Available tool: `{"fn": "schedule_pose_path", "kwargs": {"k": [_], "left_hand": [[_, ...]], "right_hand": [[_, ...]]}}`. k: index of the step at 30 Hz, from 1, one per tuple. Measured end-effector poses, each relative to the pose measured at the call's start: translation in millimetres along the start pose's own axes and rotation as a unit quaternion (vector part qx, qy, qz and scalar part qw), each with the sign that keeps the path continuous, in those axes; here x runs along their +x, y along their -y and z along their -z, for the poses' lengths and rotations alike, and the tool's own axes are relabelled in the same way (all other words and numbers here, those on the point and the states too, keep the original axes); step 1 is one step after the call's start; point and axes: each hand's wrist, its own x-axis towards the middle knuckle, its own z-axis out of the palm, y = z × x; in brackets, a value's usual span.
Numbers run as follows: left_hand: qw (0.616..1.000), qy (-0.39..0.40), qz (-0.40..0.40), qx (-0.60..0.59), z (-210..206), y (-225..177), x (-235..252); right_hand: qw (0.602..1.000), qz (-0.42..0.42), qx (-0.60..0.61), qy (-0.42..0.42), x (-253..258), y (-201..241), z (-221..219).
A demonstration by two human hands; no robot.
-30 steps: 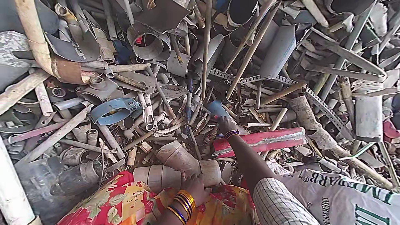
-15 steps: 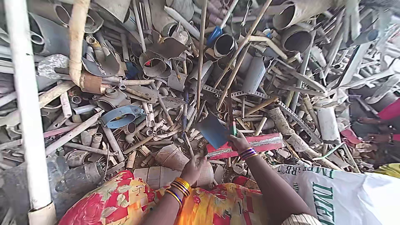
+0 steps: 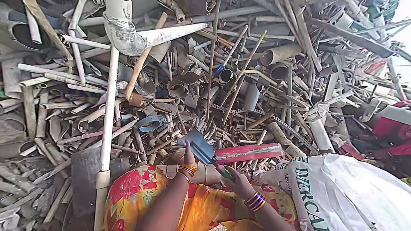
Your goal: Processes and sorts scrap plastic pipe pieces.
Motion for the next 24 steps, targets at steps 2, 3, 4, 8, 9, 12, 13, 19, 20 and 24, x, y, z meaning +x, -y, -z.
{"fn": "schedule_pose_path", "kwargs": {"k": [2, 3, 4, 8, 9, 12, 13, 19, 20, 24], "left_hand": [[1.000, 0.003, -0.006, -0.016, 0.3, -0.3, -1.9], [1.000, 0.005, -0.010, -0.021, -1.2, -0.1, -4.6], [1.000, 0.011, -0.017, -0.017, -2.3, -0.7, -8.4], [0.999, -0.019, -0.022, 0.031, -20.0, -22.5, -45.7], [0.999, 0.005, -0.020, 0.033, -14.9, -18.1, -40.7], [0.998, 0.056, -0.024, 0.033, 3.1, 2.6, -11.7], [0.997, 0.057, -0.025, 0.038, 4.5, 2.2, -10.4], [0.991, 0.068, -0.027, 0.113, 10.9, 6.5, -2.0], [0.990, 0.059, -0.029, 0.123, 11.8, 9.7, 1.4], [0.989, 0.063, 0.014, 0.130, 3.6, -1.7, -15.1]], "right_hand": [[0.998, -0.015, -0.028, -0.049, -11.8, 0.7, -2.0], [0.998, -0.015, -0.034, -0.058, -17.9, 3.6, -3.5], [0.998, -0.007, -0.035, -0.045, -24.0, 7.8, -5.6], [0.999, 0.011, -0.032, -0.016, -34.7, 17.0, -14.2], [0.999, -0.007, -0.031, -0.029, -33.6, 17.7, -14.8], [1.000, -0.010, -0.010, -0.027, -32.9, 22.2, -19.2], [1.000, -0.002, -0.009, -0.015, -33.1, 25.3, -20.3], [0.995, 0.003, -0.019, -0.100, -24.4, 35.2, -31.2], [0.995, 0.030, -0.018, -0.096, -23.4, 34.9, -34.6], [0.990, -0.001, -0.032, -0.136, -14.6, 33.8, -33.1]]}}
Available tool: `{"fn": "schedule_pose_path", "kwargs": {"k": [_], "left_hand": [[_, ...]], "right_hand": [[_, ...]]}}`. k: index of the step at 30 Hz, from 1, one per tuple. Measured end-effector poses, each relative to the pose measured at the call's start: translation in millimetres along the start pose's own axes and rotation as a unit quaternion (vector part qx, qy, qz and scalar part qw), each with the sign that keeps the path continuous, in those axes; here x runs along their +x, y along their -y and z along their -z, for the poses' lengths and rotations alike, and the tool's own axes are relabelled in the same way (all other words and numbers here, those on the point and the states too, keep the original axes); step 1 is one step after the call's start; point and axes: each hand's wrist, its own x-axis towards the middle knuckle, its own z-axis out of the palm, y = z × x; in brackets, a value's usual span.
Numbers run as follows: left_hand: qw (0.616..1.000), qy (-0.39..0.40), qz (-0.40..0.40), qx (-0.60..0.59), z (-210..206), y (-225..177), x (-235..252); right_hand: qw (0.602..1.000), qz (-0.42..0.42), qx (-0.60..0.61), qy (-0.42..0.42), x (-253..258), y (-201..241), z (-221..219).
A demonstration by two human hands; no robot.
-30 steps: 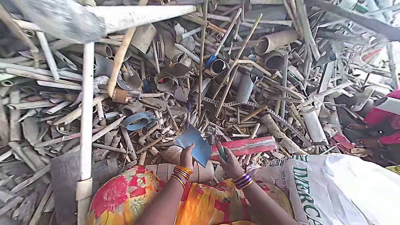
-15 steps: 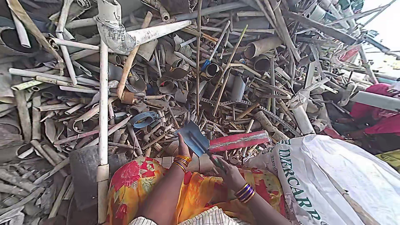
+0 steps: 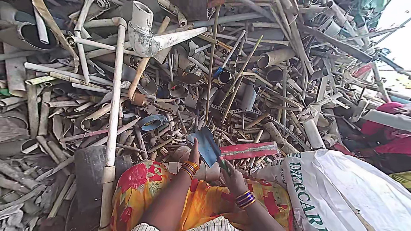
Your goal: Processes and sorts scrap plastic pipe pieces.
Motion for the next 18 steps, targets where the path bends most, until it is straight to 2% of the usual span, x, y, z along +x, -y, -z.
{"fn": "schedule_pose_path", "kwargs": {"k": [2, 4, 5, 7, 9, 10, 13, 15, 16, 17, 18], "left_hand": [[0.999, 0.024, -0.029, 0.017, 1.5, -0.4, -0.9], [0.997, 0.026, -0.059, 0.034, 5.2, 6.0, 7.5], [0.997, 0.019, -0.066, 0.036, 6.1, 8.4, 10.7], [0.998, -0.008, -0.048, 0.034, 2.1, 2.8, 8.0], [0.998, -0.035, -0.030, 0.044, -1.9, -3.5, 5.2], [0.997, -0.045, -0.028, 0.050, -2.7, -4.9, 6.3], [0.995, -0.080, -0.020, 0.062, -1.3, -6.6, 9.9], [0.992, -0.108, -0.011, 0.058, 0.3, -9.6, 11.9], [0.992, -0.117, -0.004, 0.053, 2.3, -11.6, 11.8], [0.991, -0.127, 0.003, 0.050, 4.2, -13.4, 11.5], [0.989, -0.135, 0.006, 0.055, 5.5, -14.3, 12.0]], "right_hand": [[1.000, -0.008, -0.010, -0.014, 0.0, 0.9, -2.0], [0.999, 0.013, -0.025, 0.029, -3.4, 0.6, -5.7], [0.998, 0.007, -0.039, 0.050, -3.2, 0.6, -4.9], [0.998, -0.030, -0.049, 0.042, 2.1, 0.3, 1.5], [0.998, -0.047, -0.048, -0.012, 3.5, -1.2, 5.8], [0.997, -0.026, -0.039, -0.058, 1.0, -2.1, 4.7], [0.957, 0.117, -0.025, -0.265, -7.6, -8.3, -8.5], [0.931, 0.165, -0.024, -0.324, -7.4, -11.6, -13.0], [0.938, 0.162, -0.023, -0.304, -8.8, -13.9, -16.0], [0.960, 0.135, -0.034, -0.245, -11.7, -16.5, -18.2], [0.987, 0.077, -0.051, -0.128, -14.6, -17.2, -15.6]]}}
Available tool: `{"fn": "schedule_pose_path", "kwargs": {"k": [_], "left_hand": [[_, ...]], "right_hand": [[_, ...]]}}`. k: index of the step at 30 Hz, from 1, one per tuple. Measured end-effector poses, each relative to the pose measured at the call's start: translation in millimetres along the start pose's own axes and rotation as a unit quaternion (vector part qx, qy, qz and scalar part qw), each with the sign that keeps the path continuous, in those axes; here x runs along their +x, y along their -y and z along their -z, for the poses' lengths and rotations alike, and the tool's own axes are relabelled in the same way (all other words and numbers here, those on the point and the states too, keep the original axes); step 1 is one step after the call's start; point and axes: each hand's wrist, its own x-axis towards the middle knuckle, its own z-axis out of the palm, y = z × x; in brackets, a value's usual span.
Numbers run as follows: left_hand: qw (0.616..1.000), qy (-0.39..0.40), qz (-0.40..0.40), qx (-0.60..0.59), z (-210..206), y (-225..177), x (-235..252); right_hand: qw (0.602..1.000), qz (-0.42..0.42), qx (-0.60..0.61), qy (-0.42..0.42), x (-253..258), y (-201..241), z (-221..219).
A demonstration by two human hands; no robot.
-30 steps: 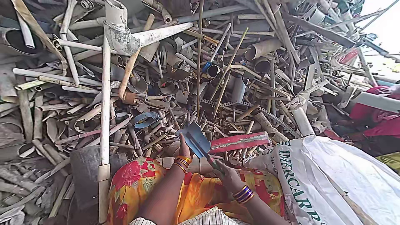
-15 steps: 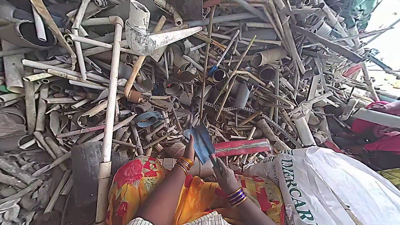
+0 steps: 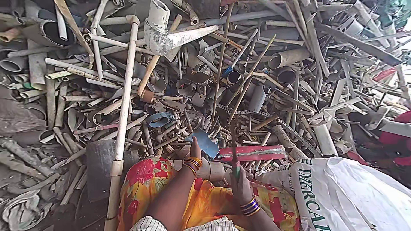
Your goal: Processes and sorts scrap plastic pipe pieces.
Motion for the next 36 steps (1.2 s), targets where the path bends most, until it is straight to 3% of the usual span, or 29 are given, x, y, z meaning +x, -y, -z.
{"fn": "schedule_pose_path", "kwargs": {"k": [2, 3, 4, 7, 9, 11, 13, 15, 17, 18, 21, 23, 26, 29, 33, 36], "left_hand": [[0.999, 0.003, -0.024, 0.048, 3.0, 2.0, 4.7], [0.994, 0.006, -0.046, 0.098, 5.8, 2.9, 8.6], [0.987, 0.003, -0.060, 0.149, 7.7, 3.1, 12.3], [0.969, 0.028, -0.103, 0.223, 13.0, 6.3, 15.9], [0.915, 0.058, -0.286, 0.280, 16.0, 19.2, 19.4], [0.814, 0.061, -0.504, 0.282, 14.6, 34.1, 31.3], [0.752, 0.060, -0.607, 0.249, 9.4, 40.0, 35.1], [0.750, 0.088, -0.621, 0.211, 6.6, 37.1, 27.6], [0.760, 0.140, -0.607, 0.187, 10.8, 34.0, 20.2], [0.767, 0.168, -0.591, 0.183, 14.7, 32.3, 16.8], [0.773, 0.246, -0.555, 0.183, 21.9, 31.1, 13.9], [0.733, 0.287, -0.579, 0.210, 22.9, 37.2, 12.6], [0.674, 0.305, -0.623, 0.254, 12.2, 54.4, -2.0], [0.675, 0.291, -0.613, 0.290, 6.2, 64.0, -34.9], [0.721, 0.265, -0.576, 0.279, 5.1, 59.5, -41.0], [0.769, 0.255, -0.519, 0.273, 9.1, 47.9, -38.4]], "right_hand": [[0.945, -0.130, -0.064, 0.293, 13.9, -3.3, 8.7], [0.929, -0.159, -0.066, 0.328, 17.6, -8.7, 7.6], [0.940, -0.170, -0.041, 0.294, 15.7, -13.1, 7.7], [0.979, -0.155, 0.107, 0.081, 7.7, -26.0, 5.9], [0.966, -0.170, 0.194, 0.005, 8.0, -32.1, 5.9], [0.950, -0.167, 0.260, -0.056, 6.0, -30.3, 8.2], [0.953, -0.127, 0.262, -0.078, -1.2, -28.7, 10.9], [0.973, -0.103, 0.207, 0.015, -8.4, -24.9, 22.8], [0.963, -0.121, 0.165, 0.174, -6.6, -22.4, 39.4], [0.959, -0.131, 0.159, 0.193, -6.8, -22.0, 42.9], [0.974, -0.133, 0.160, 0.092, -9.9, -16.0, 50.7], [0.977, -0.129, 0.155, 0.066, -8.7, -7.2, 57.2], [0.976, -0.141, 0.079, 0.145, -4.5, 17.1, 69.1], [0.966, -0.139, -0.002, 0.220, -1.4, 34.8, 72.0], [0.974, -0.146, 0.048, 0.167, 0.2, 29.9, 97.0], [0.987, -0.125, 0.077, -0.067, -7.1, 23.0, 139.3]]}}
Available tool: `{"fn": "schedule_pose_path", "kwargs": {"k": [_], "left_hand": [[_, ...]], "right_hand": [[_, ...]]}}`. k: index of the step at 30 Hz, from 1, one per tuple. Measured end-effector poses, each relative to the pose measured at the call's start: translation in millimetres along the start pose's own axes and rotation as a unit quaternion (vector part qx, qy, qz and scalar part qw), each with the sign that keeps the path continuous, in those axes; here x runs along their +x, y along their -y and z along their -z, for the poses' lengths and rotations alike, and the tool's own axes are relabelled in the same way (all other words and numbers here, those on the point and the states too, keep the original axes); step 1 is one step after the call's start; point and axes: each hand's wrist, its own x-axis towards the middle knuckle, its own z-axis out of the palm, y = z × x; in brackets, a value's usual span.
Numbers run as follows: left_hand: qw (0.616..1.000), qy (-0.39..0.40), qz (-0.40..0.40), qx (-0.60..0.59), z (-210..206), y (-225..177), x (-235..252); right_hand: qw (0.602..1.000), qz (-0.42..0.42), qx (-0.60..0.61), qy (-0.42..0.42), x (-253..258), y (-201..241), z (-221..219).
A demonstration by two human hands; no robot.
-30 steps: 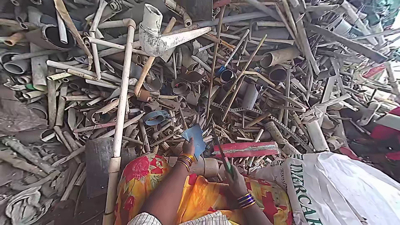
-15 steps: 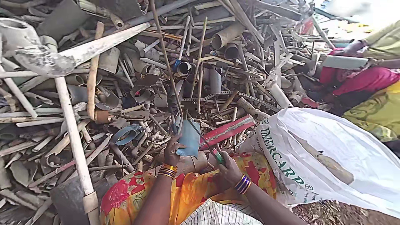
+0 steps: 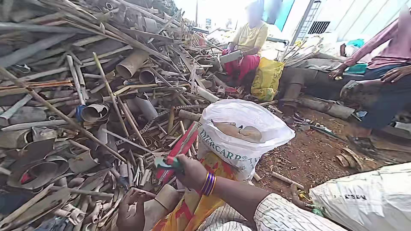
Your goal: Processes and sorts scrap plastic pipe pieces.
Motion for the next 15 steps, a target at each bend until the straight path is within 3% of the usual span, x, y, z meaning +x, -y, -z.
{"fn": "schedule_pose_path", "kwargs": {"k": [3, 6, 8, 11, 15], "left_hand": [[1.000, -0.011, 0.010, 0.025, 7.1, 17.1, 1.3], [0.998, -0.002, 0.052, 0.033, 7.1, 17.4, 1.8], [0.998, 0.007, 0.058, 0.039, 5.5, 16.8, 2.7], [0.997, 0.032, 0.059, 0.041, 3.6, 20.2, 2.4], [0.996, 0.050, 0.062, 0.046, 1.9, 22.2, 4.1]], "right_hand": [[0.966, 0.049, -0.095, -0.234, 4.2, -3.6, 62.7], [0.916, 0.033, -0.256, -0.306, 5.7, -15.6, 137.7], [0.904, -0.029, -0.344, -0.251, 12.7, -26.2, 183.5], [0.876, -0.199, -0.432, -0.078, 37.2, -46.4, 228.4], [0.870, -0.225, -0.439, -0.007, 47.6, -62.5, 241.4]]}}
